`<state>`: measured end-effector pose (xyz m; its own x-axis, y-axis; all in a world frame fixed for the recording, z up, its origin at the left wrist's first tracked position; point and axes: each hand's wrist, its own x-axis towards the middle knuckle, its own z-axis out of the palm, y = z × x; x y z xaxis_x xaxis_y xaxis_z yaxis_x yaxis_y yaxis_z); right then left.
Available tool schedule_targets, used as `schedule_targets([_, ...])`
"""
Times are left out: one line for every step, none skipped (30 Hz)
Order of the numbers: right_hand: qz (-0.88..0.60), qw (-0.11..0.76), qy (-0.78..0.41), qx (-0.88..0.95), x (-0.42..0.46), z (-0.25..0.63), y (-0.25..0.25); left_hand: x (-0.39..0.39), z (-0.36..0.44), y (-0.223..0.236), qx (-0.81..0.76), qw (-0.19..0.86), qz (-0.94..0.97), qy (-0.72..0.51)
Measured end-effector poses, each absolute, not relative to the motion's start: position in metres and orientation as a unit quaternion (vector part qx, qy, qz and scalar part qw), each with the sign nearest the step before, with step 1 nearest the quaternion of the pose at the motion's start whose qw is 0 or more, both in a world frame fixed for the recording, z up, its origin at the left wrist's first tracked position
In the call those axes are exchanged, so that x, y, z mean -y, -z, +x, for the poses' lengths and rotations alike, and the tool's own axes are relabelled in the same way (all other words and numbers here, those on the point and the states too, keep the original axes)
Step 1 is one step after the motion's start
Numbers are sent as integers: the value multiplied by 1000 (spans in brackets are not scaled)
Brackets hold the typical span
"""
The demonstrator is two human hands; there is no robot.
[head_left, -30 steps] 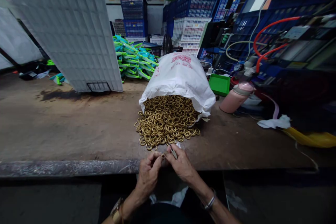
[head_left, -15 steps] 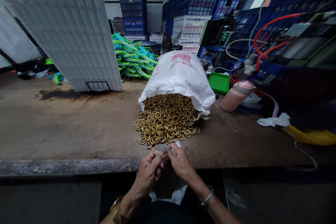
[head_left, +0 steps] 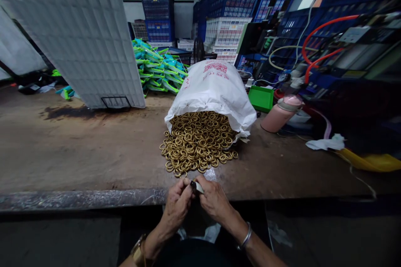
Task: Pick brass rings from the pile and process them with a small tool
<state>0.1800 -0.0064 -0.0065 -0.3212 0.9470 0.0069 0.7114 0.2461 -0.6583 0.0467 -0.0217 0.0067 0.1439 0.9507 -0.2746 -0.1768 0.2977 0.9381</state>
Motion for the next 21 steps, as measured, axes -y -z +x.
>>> schedule_targets([-549, 200, -279, 762, 5, 180, 7, 23, 46, -6, -487, 640, 406, -435])
schedule_targets([-559, 189, -271, 761, 4, 181, 8, 25, 46, -6, -486, 639, 410, -432])
schedule_targets([-573, 175, -259, 757, 2, 182, 10, 27, 45, -6, -482, 643, 413, -428])
schedule_targets([-589, 161, -244, 753, 0, 183, 11, 29, 45, -7, -474, 652, 413, -424])
schedule_targets([-605, 148, -228, 748, -3, 185, 13, 31, 45, -8, -464, 664, 409, -421])
schedule_targets([-620, 139, -212, 743, -7, 187, 14, 33, 45, -8, -451, 679, 400, -419])
schedule_targets([-635, 136, -197, 735, -10, 189, 16, 34, 45, -9, -437, 696, 385, -420])
schedule_targets([-650, 140, -181, 725, -14, 192, 17, 34, 45, -9, -423, 714, 363, -424])
schedule_targets([-664, 151, -166, 713, -19, 194, 18, 34, 44, -8, -411, 730, 337, -430])
schedule_targets([-677, 168, -155, 699, -24, 196, 19, 33, 44, -8, -401, 741, 311, -440])
schedule_targets([-689, 190, -145, 684, -29, 198, 19, 31, 44, -7, -393, 749, 290, -448])
schedule_targets([-699, 213, -137, 669, -34, 200, 18, 29, 44, -7, -388, 754, 275, -454])
schedule_targets([-705, 232, -133, 656, -39, 201, 18, 27, 43, -7, -385, 757, 265, -457])
schedule_targets([-709, 249, -131, 646, -45, 202, 16, 26, 43, -7, -386, 759, 258, -458])
schedule_targets([-713, 260, -129, 638, -50, 202, 15, 25, 42, -7, -389, 760, 249, -458])
schedule_targets([-716, 265, -127, 633, -54, 202, 14, 24, 42, -8, -391, 763, 237, -457])
schedule_targets([-718, 267, -125, 630, -58, 202, 12, 24, 41, -9, -393, 768, 221, -455])
schedule_targets([-719, 266, -123, 630, -61, 201, 11, 24, 40, -9, -393, 773, 204, -454])
schedule_targets([-720, 261, -119, 631, -64, 201, 10, 24, 39, -9, -391, 780, 186, -451])
schedule_targets([-723, 255, -115, 632, -66, 200, 9, 24, 38, -9, -386, 788, 171, -448])
schedule_targets([-724, 249, -112, 634, -68, 199, 9, 24, 37, -8, -377, 796, 159, -446])
